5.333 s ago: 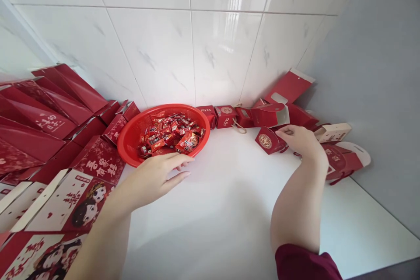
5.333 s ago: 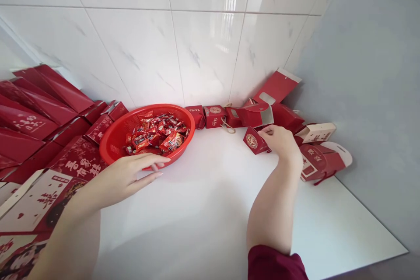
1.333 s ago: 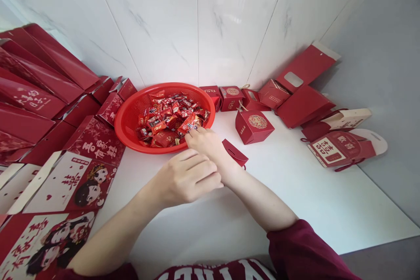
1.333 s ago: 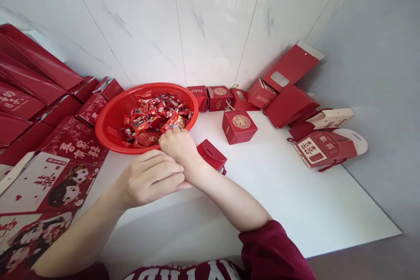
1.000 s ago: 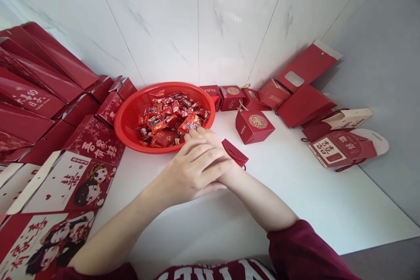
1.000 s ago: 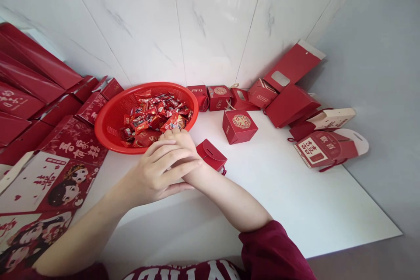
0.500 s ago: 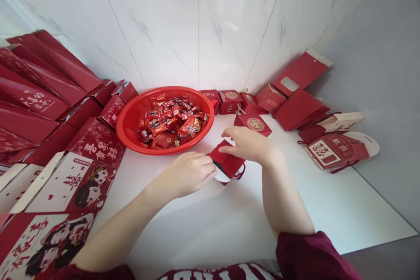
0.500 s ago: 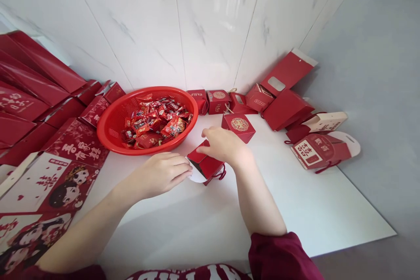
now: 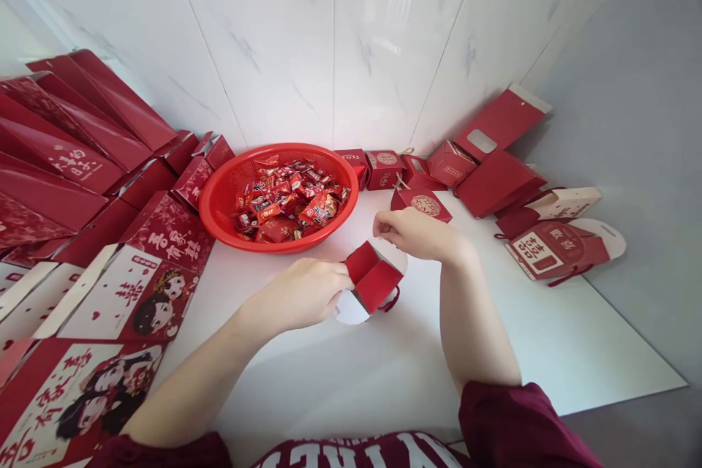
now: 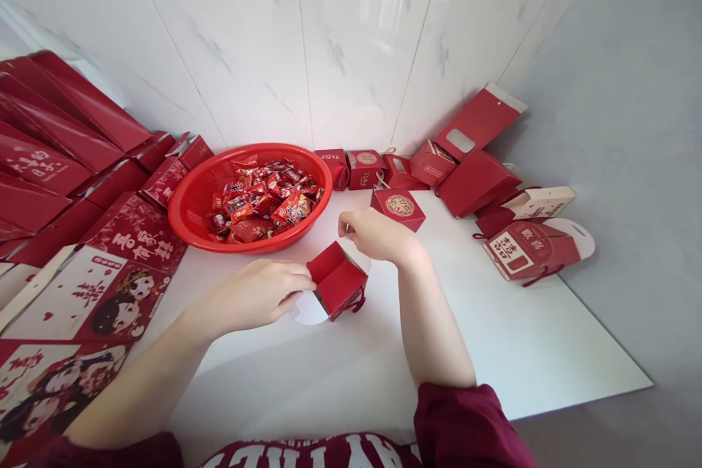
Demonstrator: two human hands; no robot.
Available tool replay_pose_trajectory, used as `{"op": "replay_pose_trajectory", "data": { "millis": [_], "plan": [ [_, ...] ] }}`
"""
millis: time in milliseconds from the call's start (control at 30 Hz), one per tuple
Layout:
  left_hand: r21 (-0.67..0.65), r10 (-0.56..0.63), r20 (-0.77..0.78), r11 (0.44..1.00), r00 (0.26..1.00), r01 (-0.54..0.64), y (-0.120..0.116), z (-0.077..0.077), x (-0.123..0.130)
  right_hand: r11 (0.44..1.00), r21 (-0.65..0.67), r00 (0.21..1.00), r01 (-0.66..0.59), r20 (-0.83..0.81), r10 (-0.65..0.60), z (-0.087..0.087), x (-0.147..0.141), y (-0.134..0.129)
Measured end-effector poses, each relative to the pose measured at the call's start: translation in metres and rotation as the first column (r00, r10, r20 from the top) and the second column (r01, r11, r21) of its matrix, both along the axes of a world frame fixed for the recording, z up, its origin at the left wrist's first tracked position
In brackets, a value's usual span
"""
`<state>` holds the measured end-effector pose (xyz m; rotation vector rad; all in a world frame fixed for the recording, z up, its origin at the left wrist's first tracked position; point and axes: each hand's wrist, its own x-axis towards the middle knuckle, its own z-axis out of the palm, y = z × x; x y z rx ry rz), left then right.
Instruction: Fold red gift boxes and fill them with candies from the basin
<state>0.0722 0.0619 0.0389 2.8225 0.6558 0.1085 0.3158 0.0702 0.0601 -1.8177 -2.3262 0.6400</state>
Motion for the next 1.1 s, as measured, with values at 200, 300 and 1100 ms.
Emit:
{"op": "replay_pose_trajectory", "data": {
  "millis": [200, 300, 1100],
  "plan": [
    [-0.079, 0.032, -0.066, 0.996, 0.997, -0.037, 0.003, -0.003, 0.003, 0.987, -0.092, 0.978, 0.131, 0.175, -0.113, -0.018, 0.000, 0.020],
    [-0.054, 0.015, -0.074, 0.998, 0.997, -0.019, 0.006, -0.005, 0.007, 0.986, -0.129, 0.976, 0.105, 0.205, -0.077, -0.020, -0.005, 0.021],
    [0.211, -0.002, -0.133, 0.977, 0.991, 0.030, -0.013, -0.004, 0.013, 0.988, -0.093, 0.904, -0.122, 0.401, 0.149, -0.020, -0.034, 0.013]
  ]
}}
